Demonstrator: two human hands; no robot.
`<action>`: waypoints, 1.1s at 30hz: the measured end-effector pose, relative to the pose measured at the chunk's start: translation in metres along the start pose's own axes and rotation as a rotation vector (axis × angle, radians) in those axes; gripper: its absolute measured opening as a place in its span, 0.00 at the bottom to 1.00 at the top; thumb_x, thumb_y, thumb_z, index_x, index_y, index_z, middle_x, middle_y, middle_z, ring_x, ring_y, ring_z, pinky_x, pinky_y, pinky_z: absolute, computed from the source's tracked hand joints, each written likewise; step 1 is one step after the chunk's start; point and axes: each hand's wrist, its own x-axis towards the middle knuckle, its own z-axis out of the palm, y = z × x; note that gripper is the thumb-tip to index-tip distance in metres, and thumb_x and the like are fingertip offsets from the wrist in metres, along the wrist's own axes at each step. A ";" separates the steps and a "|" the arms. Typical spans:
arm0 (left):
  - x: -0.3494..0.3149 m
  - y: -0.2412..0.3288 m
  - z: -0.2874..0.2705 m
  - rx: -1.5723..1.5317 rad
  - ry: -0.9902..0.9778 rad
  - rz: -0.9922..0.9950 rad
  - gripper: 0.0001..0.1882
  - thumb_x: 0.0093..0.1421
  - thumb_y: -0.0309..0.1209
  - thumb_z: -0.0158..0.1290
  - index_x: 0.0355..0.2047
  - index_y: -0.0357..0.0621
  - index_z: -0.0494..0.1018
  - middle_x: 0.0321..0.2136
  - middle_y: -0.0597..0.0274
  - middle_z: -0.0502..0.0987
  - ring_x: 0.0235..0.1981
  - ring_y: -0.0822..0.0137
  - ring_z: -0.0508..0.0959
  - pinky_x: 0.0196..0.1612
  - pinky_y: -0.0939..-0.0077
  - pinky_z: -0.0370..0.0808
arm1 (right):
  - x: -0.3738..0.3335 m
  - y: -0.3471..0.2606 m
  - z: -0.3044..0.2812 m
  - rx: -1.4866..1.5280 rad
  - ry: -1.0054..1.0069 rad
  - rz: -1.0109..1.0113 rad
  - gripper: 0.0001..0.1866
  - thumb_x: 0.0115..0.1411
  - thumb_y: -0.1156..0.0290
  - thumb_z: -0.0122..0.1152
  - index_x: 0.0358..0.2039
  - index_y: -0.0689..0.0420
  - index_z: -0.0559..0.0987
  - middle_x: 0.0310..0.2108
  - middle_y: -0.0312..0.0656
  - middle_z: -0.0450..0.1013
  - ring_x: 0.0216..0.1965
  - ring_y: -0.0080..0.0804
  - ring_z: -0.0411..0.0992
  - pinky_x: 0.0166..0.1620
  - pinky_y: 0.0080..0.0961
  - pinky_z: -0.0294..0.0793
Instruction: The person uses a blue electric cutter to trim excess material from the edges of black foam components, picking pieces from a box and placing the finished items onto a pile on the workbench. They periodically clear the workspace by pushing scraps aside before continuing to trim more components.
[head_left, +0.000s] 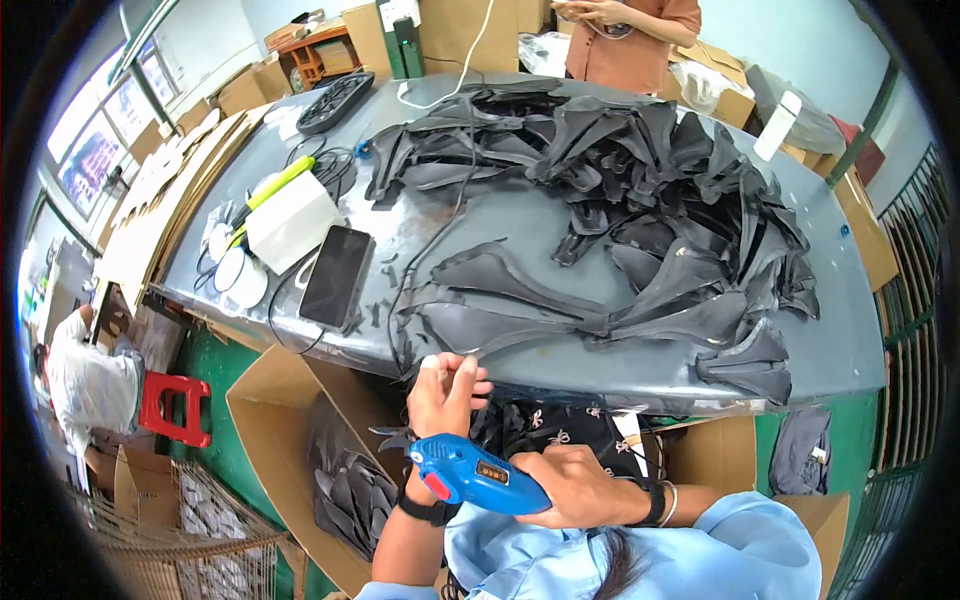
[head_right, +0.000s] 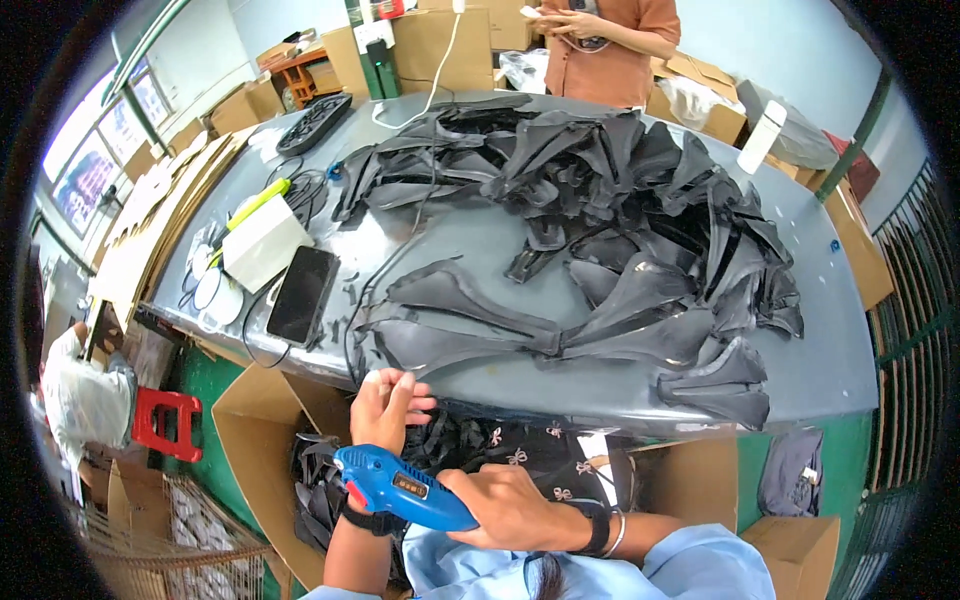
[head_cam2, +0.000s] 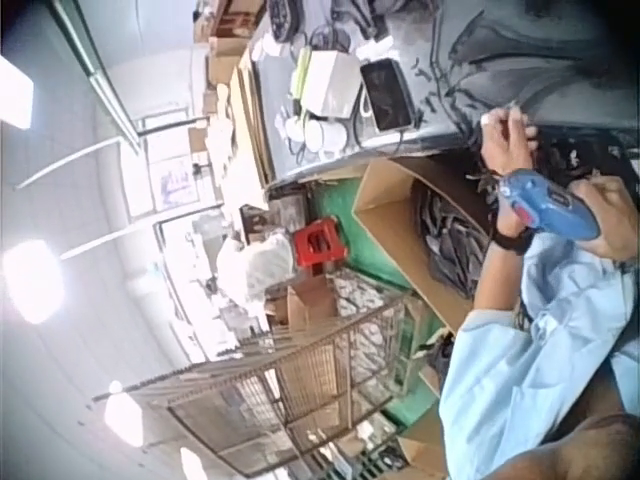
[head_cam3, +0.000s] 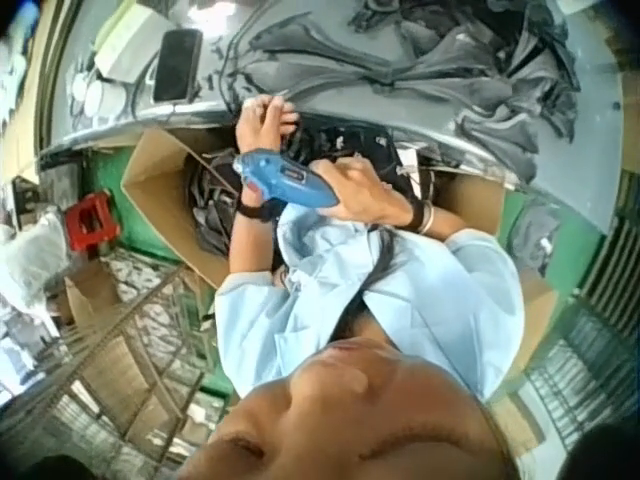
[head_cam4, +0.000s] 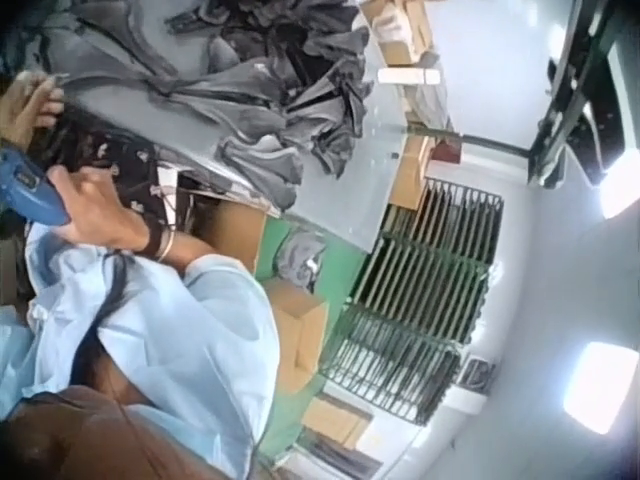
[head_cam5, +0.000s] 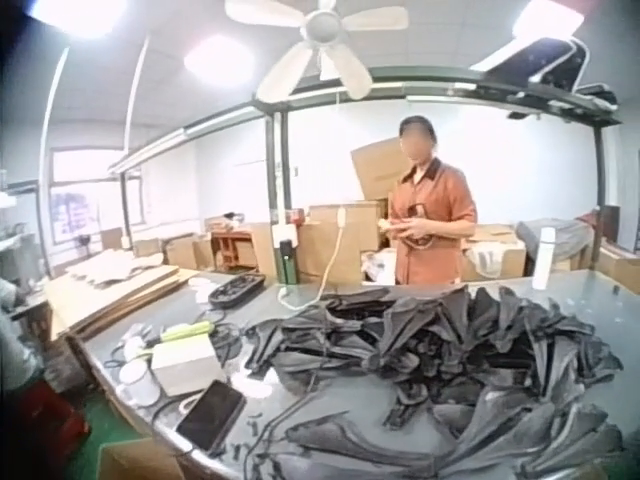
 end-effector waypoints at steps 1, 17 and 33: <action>0.007 0.001 0.010 -0.125 0.023 -0.175 0.15 0.61 0.35 0.50 0.37 0.34 0.63 0.30 0.50 0.76 0.25 0.63 0.79 0.27 0.75 0.76 | -0.002 0.000 -0.003 0.006 0.015 0.015 0.32 0.39 0.64 0.71 0.43 0.60 0.67 0.21 0.45 0.72 0.22 0.45 0.72 0.27 0.35 0.69; 0.043 -0.025 0.049 -0.619 -0.010 -0.417 0.24 0.62 0.38 0.50 0.45 0.28 0.59 0.41 0.35 0.72 0.39 0.47 0.77 0.40 0.62 0.78 | -0.013 0.012 -0.014 0.044 0.290 0.047 0.34 0.40 0.61 0.73 0.43 0.62 0.66 0.25 0.46 0.72 0.25 0.41 0.73 0.30 0.33 0.71; -0.035 0.018 -0.020 -0.686 0.311 -0.001 0.24 0.59 0.43 0.38 0.42 0.34 0.69 0.39 0.52 0.76 0.31 0.64 0.74 0.34 0.71 0.71 | -0.001 0.016 -0.026 0.123 0.438 0.262 0.35 0.42 0.58 0.74 0.43 0.63 0.65 0.29 0.48 0.73 0.28 0.38 0.74 0.33 0.32 0.73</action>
